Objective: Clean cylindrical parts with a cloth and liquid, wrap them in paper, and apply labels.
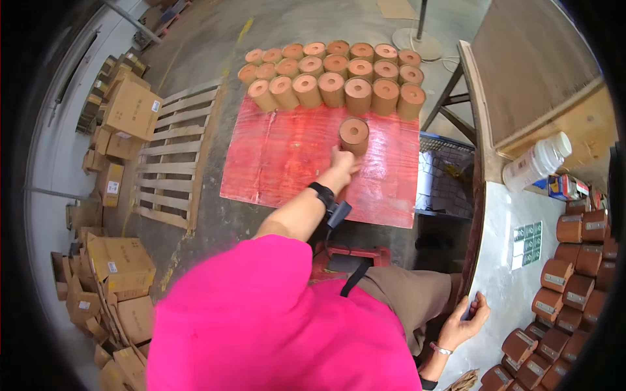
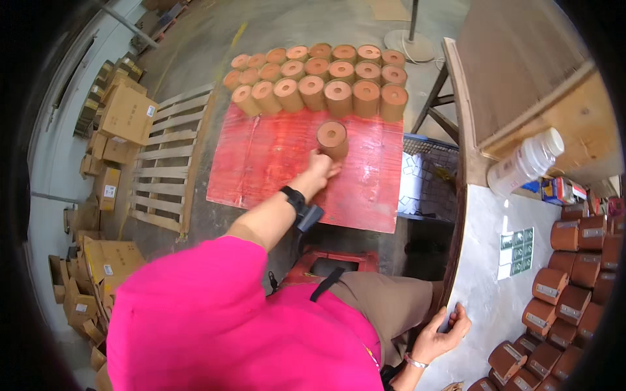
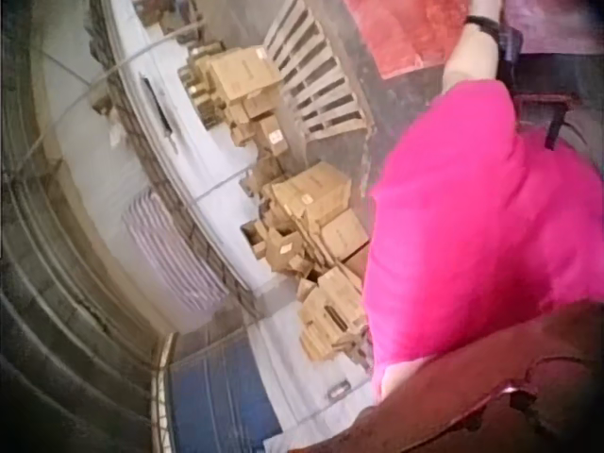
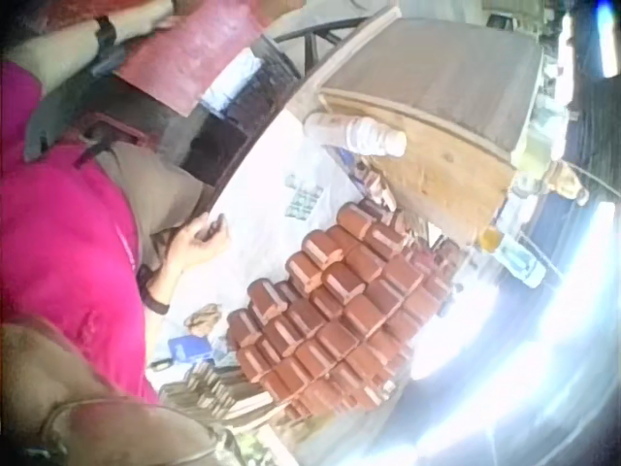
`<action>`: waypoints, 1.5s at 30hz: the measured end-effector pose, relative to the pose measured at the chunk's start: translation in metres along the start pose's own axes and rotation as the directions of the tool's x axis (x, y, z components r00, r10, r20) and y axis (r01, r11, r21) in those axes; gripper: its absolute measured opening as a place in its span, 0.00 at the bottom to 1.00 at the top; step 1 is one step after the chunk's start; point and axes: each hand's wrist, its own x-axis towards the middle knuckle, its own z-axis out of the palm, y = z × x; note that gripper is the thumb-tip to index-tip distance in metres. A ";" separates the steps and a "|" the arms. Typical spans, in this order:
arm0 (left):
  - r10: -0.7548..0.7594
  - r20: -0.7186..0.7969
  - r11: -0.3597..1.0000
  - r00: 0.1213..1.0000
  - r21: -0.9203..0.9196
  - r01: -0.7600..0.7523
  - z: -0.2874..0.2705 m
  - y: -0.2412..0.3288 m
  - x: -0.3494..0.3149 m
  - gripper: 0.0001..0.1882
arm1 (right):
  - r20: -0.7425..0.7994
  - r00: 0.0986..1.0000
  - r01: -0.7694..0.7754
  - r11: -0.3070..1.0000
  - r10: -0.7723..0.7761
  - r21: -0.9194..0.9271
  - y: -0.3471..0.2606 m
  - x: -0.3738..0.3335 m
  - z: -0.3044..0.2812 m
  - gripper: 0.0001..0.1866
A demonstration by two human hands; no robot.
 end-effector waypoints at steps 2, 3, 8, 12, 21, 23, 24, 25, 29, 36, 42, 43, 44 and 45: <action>0.363 -0.253 0.811 0.897 0.560 -0.170 0.019 -0.021 0.002 0.42 | -0.007 1.000 -0.007 1.000 0.007 0.016 -0.005 0.001 0.000 0.14; 0.430 -0.389 0.783 0.815 0.611 -0.121 0.040 -0.023 -0.005 0.45 | -0.014 1.000 -0.009 1.000 0.009 -0.009 0.001 -0.001 0.001 0.14; 0.464 -0.504 0.810 0.728 0.574 -0.119 0.056 0.017 -0.036 0.48 | -0.042 0.999 0.012 0.999 -0.013 -0.036 0.014 -0.003 0.004 0.14; 0.572 -0.591 0.784 0.568 0.598 -0.167 -0.008 0.039 -0.012 0.46 | -0.022 0.999 0.028 0.997 -0.029 -0.067 0.016 -0.004 0.003 0.14; 0.489 -0.810 0.870 0.324 0.480 -0.113 -0.191 0.122 0.026 0.46 | -0.089 0.980 0.137 0.929 -0.178 -0.343 -0.044 0.015 -0.005 0.14; 0.500 -0.799 0.864 0.334 0.485 -0.134 -0.202 0.137 0.030 0.39 | -0.079 0.973 0.168 0.902 -0.216 -0.397 -0.048 0.016 -0.005 0.13; 0.495 -0.802 0.867 0.335 0.478 -0.137 -0.209 0.144 0.035 0.39 | -0.082 0.971 0.173 0.900 -0.223 -0.399 -0.049 0.015 -0.004 0.13; 0.457 -0.816 0.887 0.354 0.392 -0.242 -0.216 0.151 0.043 0.37 | -0.087 0.974 0.157 0.906 -0.207 -0.394 -0.050 0.015 -0.003 0.14; 0.331 -0.718 0.845 0.612 -0.063 -0.530 -0.238 0.171 0.068 0.29 | -0.094 0.985 0.097 0.913 -0.146 -0.397 -0.054 0.012 -0.001 0.14; 0.239 -0.402 0.627 0.884 -0.631 -0.457 -0.233 0.204 0.100 0.57 | -0.043 0.997 0.031 0.884 -0.058 -0.467 -0.060 0.014 -0.004 0.14; 0.206 -0.313 0.734 0.927 -0.577 -0.358 -0.216 0.227 0.084 0.54 | 0.033 0.999 0.039 0.911 -0.028 -0.411 -0.056 0.015 -0.001 0.15; 0.205 -0.321 0.755 0.925 -0.550 -0.358 -0.237 0.227 0.081 0.54 | 0.046 0.999 0.044 0.919 -0.028 -0.391 -0.056 0.014 0.002 0.16; 0.205 -0.283 0.782 0.937 -0.529 -0.331 -0.202 0.228 0.087 0.54 | -0.025 1.000 0.002 0.914 -0.013 -0.405 -0.055 0.007 -0.006 0.16; 0.238 -0.246 0.809 0.939 -0.485 -0.332 -0.218 0.222 0.091 0.54 | -0.030 0.999 -0.001 0.925 -0.011 -0.381 -0.051 0.005 -0.004 0.16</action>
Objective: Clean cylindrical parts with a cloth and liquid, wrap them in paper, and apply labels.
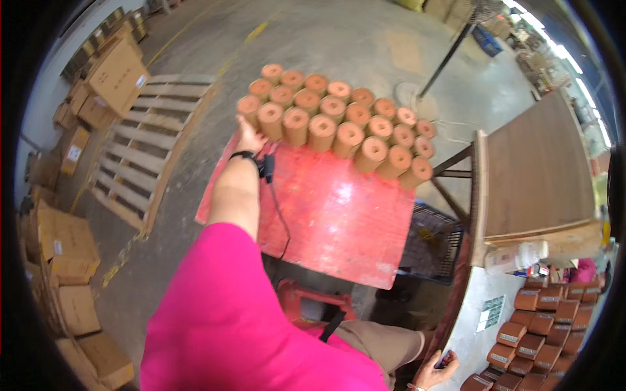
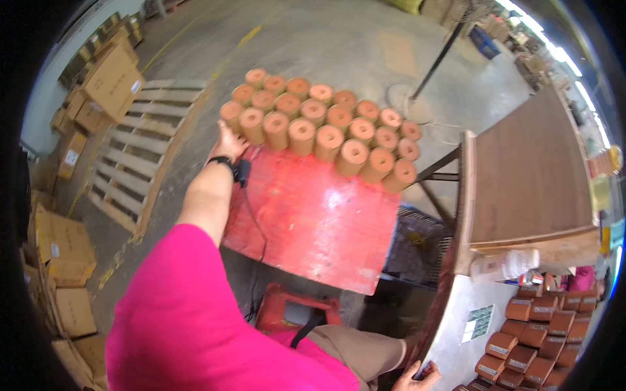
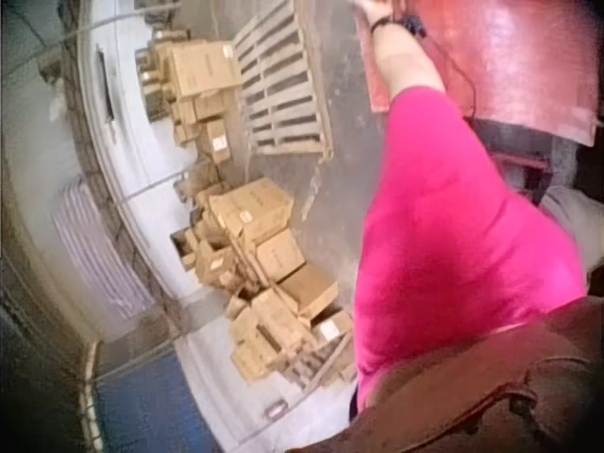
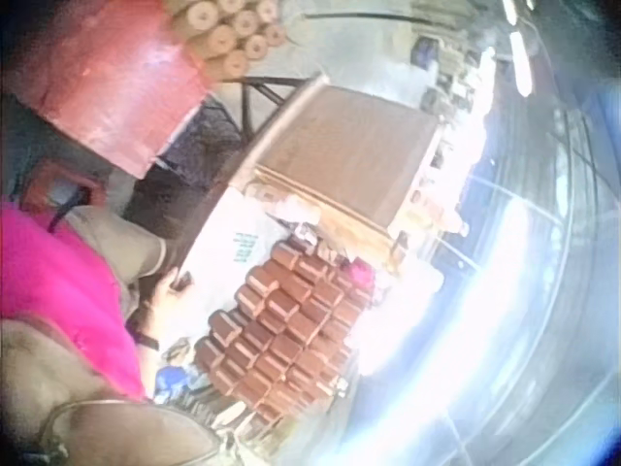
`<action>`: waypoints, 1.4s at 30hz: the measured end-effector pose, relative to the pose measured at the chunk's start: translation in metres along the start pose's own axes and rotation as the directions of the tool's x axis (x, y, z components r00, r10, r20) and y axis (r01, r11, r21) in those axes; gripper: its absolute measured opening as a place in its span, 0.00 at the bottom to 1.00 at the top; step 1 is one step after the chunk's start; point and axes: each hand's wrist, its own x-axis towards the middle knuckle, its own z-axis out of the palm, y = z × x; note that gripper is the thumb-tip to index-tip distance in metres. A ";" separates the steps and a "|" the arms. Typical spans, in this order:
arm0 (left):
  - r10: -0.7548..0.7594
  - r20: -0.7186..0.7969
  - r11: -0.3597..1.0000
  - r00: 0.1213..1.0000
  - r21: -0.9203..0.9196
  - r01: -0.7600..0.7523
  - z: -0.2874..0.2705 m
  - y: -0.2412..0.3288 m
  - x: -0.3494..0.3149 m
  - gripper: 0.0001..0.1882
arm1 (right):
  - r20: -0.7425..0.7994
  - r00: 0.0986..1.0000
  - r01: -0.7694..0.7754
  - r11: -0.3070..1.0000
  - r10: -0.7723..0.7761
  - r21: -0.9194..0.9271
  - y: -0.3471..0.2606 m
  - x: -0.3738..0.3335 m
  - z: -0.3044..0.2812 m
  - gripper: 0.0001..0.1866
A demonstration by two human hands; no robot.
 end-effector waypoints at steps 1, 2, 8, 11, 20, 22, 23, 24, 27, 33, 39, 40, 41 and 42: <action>-0.013 0.128 0.999 0.992 -0.043 0.019 -0.017 0.001 -0.001 0.53 | -0.004 1.000 -0.001 1.000 0.001 0.027 0.003 -0.002 0.003 0.16; 0.022 0.088 0.999 0.996 -0.042 -0.018 -0.009 -0.010 -0.018 0.52 | 0.012 0.993 -0.121 0.980 0.120 0.157 0.017 -0.008 0.016 0.19; -0.227 -0.020 0.952 0.974 0.208 0.226 -0.023 -0.144 -0.045 0.41 | -0.185 0.982 0.073 0.974 -0.033 0.215 0.049 -0.014 0.042 0.14; -0.401 0.262 0.750 0.878 0.644 0.150 0.025 -0.163 -0.170 0.19 | -0.042 0.999 0.023 0.963 -0.012 0.268 0.026 0.004 0.026 0.15; -0.975 0.166 0.196 -0.145 0.955 -0.223 0.171 -0.183 -0.467 0.17 | -0.250 0.942 -0.185 0.969 0.223 0.167 0.134 -0.048 -0.050 0.20; -0.943 0.128 0.203 -0.308 0.952 -0.228 0.195 -0.193 -0.510 0.18 | -0.278 0.901 -0.304 0.942 0.333 0.141 0.170 -0.070 -0.067 0.21; -0.923 0.137 0.230 -0.360 0.946 -0.230 0.206 -0.196 -0.535 0.18 | -0.306 0.890 -0.361 0.932 0.338 -0.019 0.179 -0.079 -0.081 0.21; -0.914 0.147 0.256 -0.378 0.932 -0.256 0.214 -0.206 -0.559 0.19 | -0.337 0.881 -0.407 0.896 0.333 -0.179 0.185 -0.084 -0.088 0.21; -0.884 0.233 0.399 -0.405 0.829 -0.393 0.230 -0.245 -0.635 0.27 | -0.031 0.778 -0.618 0.757 0.627 -0.211 0.187 -0.103 -0.091 0.22; -0.699 0.643 0.641 -0.313 0.369 -0.673 0.226 -0.393 -0.732 0.54 | -0.058 0.902 -0.428 0.904 0.428 0.000 0.173 -0.144 -0.081 0.23; -0.557 0.790 0.619 -0.256 0.190 -0.762 0.227 -0.432 -0.756 0.56 | -0.131 0.913 -0.386 0.922 0.387 0.035 0.153 -0.156 -0.077 0.23; -0.542 0.780 0.656 -0.313 0.159 -0.738 0.229 -0.429 -0.758 0.52 | -0.156 0.909 -0.386 0.922 0.386 0.034 0.151 -0.159 -0.077 0.22; -0.523 0.769 0.690 -0.368 0.129 -0.712 0.230 -0.426 -0.758 0.48 | -0.154 0.910 -0.385 0.922 0.386 0.037 0.150 -0.162 -0.077 0.22; -0.524 0.768 0.690 -0.369 0.128 -0.713 0.233 -0.422 -0.760 0.48 | -0.144 0.915 -0.375 0.926 0.377 0.042 0.153 -0.163 -0.077 0.22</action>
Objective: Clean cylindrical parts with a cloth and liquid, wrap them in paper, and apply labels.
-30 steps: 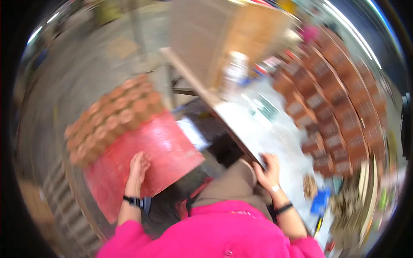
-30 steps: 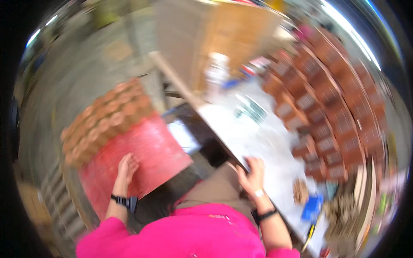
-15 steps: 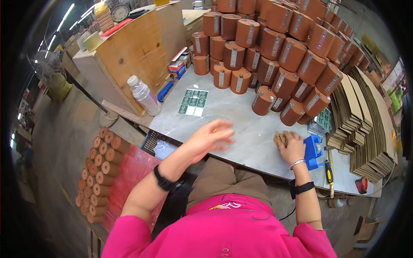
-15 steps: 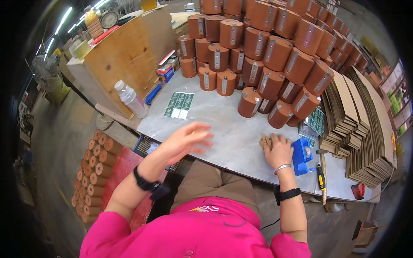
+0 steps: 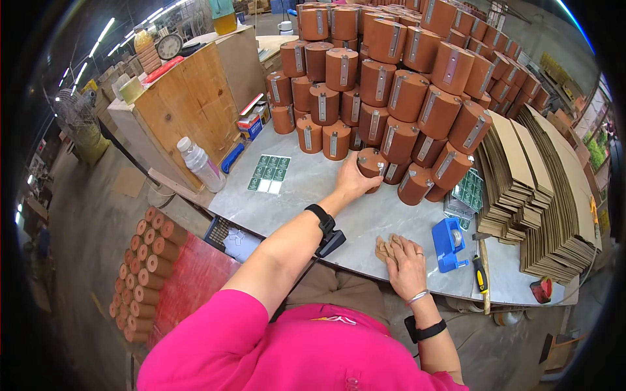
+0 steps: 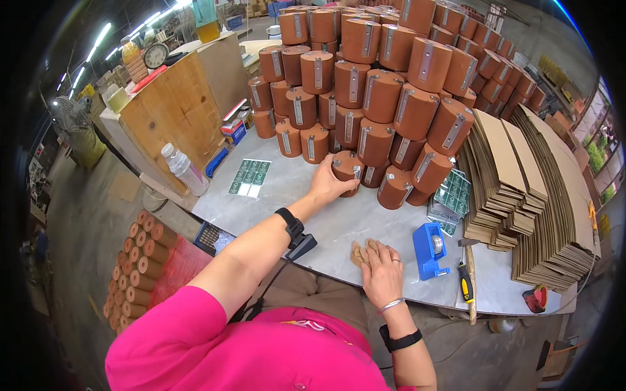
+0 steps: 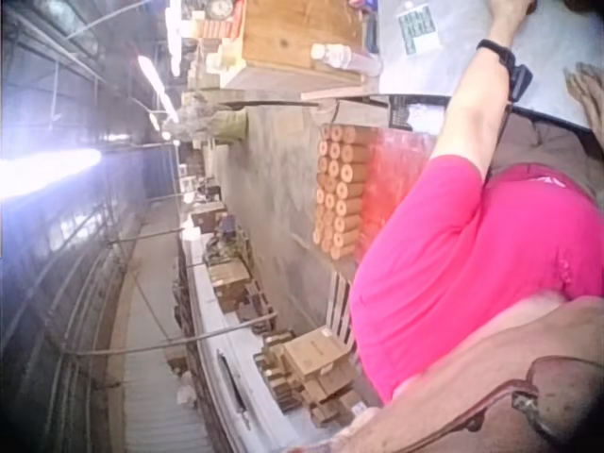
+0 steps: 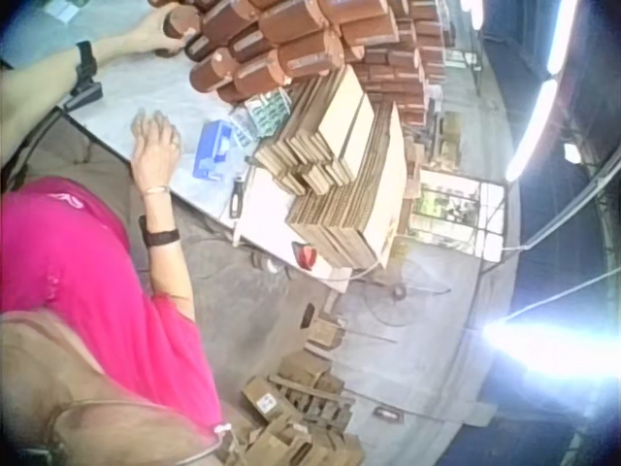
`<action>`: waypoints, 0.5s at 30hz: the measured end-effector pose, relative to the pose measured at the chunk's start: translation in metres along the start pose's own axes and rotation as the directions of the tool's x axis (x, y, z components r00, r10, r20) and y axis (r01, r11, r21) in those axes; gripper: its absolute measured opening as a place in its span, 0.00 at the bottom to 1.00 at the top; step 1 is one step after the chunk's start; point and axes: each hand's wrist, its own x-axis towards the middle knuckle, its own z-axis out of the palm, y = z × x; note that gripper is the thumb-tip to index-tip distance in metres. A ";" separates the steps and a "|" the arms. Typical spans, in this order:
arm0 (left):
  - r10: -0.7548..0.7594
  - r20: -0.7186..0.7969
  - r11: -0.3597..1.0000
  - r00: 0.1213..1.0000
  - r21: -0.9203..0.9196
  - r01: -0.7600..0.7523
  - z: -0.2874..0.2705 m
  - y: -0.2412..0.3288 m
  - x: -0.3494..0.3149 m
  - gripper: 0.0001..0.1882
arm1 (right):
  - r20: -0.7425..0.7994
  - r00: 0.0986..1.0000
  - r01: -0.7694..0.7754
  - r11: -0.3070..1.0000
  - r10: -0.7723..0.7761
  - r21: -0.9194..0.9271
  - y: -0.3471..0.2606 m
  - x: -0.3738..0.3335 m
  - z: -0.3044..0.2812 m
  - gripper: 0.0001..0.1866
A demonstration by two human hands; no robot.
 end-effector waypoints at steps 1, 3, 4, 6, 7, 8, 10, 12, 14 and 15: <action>0.001 0.002 0.991 1.000 0.137 -0.001 -0.003 0.004 0.000 0.45 | 0.012 1.000 0.010 1.000 -0.010 0.007 0.002 -0.001 0.000 0.22; -0.008 0.009 0.962 1.000 0.273 0.005 -0.011 0.006 0.001 0.43 | 0.027 1.000 -0.003 1.000 0.003 0.015 0.003 -0.001 -0.004 0.21; -0.032 0.110 0.979 0.993 0.202 0.010 -0.019 0.005 0.004 0.43 | 0.042 0.999 -0.009 1.000 0.008 0.023 0.004 -0.001 -0.005 0.20; -0.110 0.256 0.971 0.960 0.232 0.050 -0.037 0.019 -0.003 0.43 | 0.045 0.999 -0.011 0.999 0.010 0.033 0.008 0.002 -0.002 0.18; -0.131 0.258 0.970 0.957 0.232 0.070 -0.040 0.014 -0.011 0.43 | 0.041 0.999 -0.014 0.999 0.013 0.034 0.011 0.002 -0.001 0.16; -0.008 0.250 0.967 0.968 0.249 -0.057 -0.043 0.007 -0.020 0.43 | -0.044 0.998 0.045 0.997 -0.042 0.057 0.019 0.007 0.005 0.12; 0.148 0.242 0.956 0.959 0.214 -0.201 -0.050 -0.002 -0.053 0.44 | -0.012 1.000 0.014 0.998 -0.014 0.059 0.031 0.016 0.005 0.11; 0.201 0.249 0.962 0.947 0.133 -0.239 -0.055 -0.009 -0.090 0.44 | 0.001 0.991 -0.130 0.952 0.135 0.278 0.029 0.026 0.002 0.10; 0.239 0.279 0.965 0.930 0.038 -0.259 -0.063 -0.003 -0.118 0.46 | -0.059 0.978 -0.147 0.859 0.201 0.490 0.007 0.049 -0.019 0.11; 0.223 0.277 0.970 0.935 0.031 -0.240 -0.062 -0.002 -0.130 0.46 | -0.151 0.978 -0.054 0.877 0.143 0.477 -0.015 0.060 -0.032 0.12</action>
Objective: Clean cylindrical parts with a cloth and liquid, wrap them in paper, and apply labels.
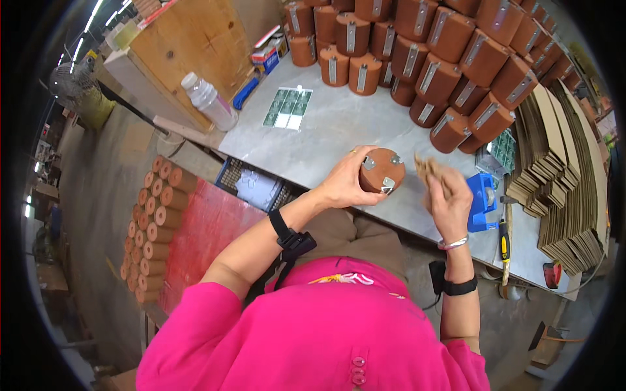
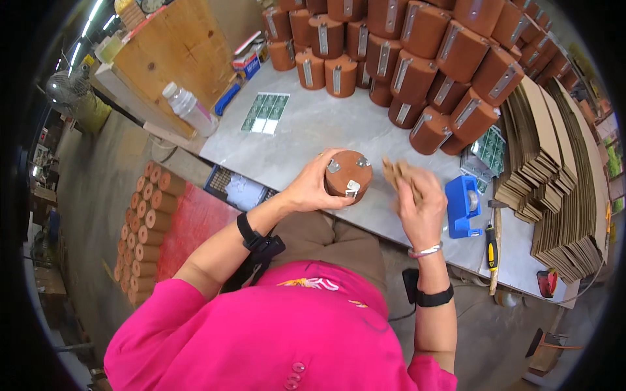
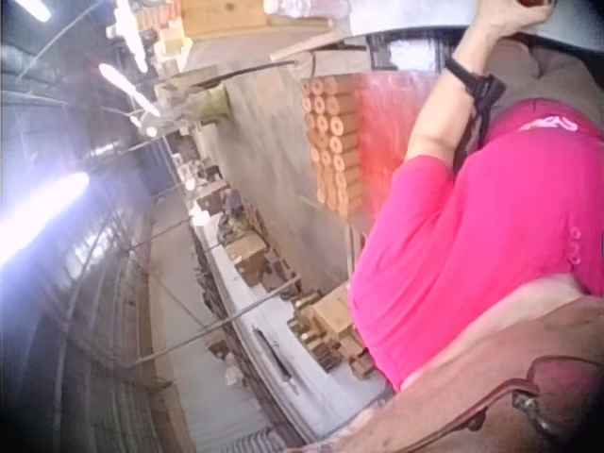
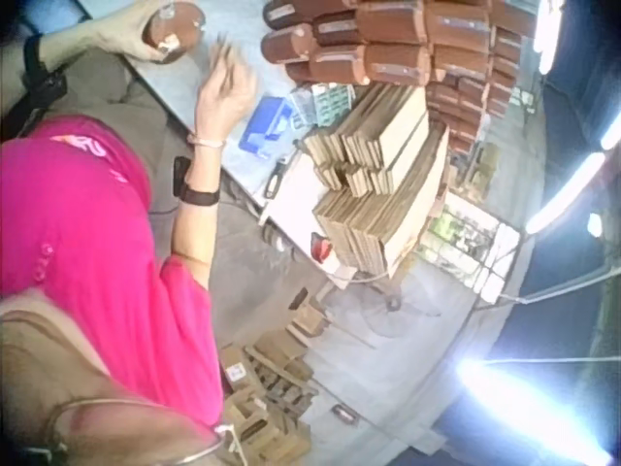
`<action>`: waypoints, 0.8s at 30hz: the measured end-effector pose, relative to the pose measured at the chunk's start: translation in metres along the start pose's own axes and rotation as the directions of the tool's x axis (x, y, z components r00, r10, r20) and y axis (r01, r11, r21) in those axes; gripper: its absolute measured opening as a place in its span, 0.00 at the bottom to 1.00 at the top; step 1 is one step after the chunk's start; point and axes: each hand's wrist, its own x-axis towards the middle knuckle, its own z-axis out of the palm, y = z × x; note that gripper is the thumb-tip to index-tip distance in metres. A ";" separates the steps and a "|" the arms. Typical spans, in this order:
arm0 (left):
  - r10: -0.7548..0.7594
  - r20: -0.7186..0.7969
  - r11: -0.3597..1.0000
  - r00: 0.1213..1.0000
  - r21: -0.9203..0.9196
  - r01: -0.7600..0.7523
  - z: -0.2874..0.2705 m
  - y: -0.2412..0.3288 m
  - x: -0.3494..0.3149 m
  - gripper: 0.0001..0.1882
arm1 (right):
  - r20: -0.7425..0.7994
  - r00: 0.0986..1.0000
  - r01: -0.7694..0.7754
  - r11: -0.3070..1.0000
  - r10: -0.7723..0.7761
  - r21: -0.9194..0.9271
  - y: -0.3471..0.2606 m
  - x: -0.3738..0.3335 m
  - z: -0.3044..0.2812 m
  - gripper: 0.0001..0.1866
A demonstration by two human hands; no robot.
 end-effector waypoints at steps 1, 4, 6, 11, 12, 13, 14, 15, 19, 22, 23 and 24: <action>-0.017 -0.033 0.996 0.999 -0.084 0.014 0.006 0.003 -0.003 0.47 | -0.026 0.996 0.088 0.995 -0.087 0.048 -0.020 0.009 0.005 0.11; 0.057 -0.028 0.977 0.998 -0.207 -0.061 0.034 -0.018 -0.002 0.40 | 0.098 0.933 0.356 0.925 -0.345 -0.131 -0.024 0.015 0.051 0.12; 0.035 0.113 0.986 0.993 -0.167 -0.016 0.029 -0.047 -0.024 0.31 | 0.173 0.894 0.432 0.898 -0.414 -0.086 -0.043 0.010 0.076 0.15; 0.084 0.096 0.995 0.992 0.037 -0.088 0.024 -0.022 -0.029 0.35 | 0.118 0.898 0.427 0.904 -0.423 -0.014 -0.036 -0.017 0.053 0.18; 0.090 0.066 0.974 0.994 -0.214 -0.074 0.026 -0.022 -0.028 0.37 | 0.110 0.881 0.461 0.887 -0.460 0.015 -0.036 -0.021 0.054 0.18; 0.079 0.042 0.892 0.996 -0.449 -0.052 0.027 -0.021 -0.024 0.40 | 0.093 0.887 0.454 0.891 -0.452 -0.005 -0.035 -0.025 0.050 0.18; 0.095 0.060 0.891 0.994 -0.450 -0.058 0.025 -0.018 -0.022 0.40 | 0.144 0.882 0.456 0.890 -0.449 -0.016 -0.035 -0.029 0.044 0.18; 0.041 0.017 0.874 0.999 -0.485 -0.028 0.025 -0.002 -0.019 0.38 | 0.203 0.874 0.456 0.889 -0.442 -0.030 -0.034 -0.032 0.038 0.18; -0.191 0.047 0.809 0.981 -0.558 0.184 0.032 0.001 -0.019 0.32 | 0.339 0.882 0.356 0.934 -0.328 -0.020 -0.037 -0.011 0.037 0.16; 0.038 -0.042 0.972 0.998 -0.229 -0.047 0.034 -0.010 -0.013 0.30 | 0.137 0.914 0.394 0.916 -0.382 -0.074 -0.047 -0.002 0.055 0.15; -0.011 0.017 0.971 1.000 -0.239 0.015 0.032 -0.008 -0.013 0.27 | 0.128 0.898 0.431 0.901 -0.422 -0.056 -0.042 -0.004 0.055 0.15; -0.013 0.021 0.971 1.000 -0.237 0.018 0.033 -0.013 -0.015 0.27 | 0.118 0.879 0.469 0.882 -0.463 -0.035 -0.038 -0.006 0.056 0.16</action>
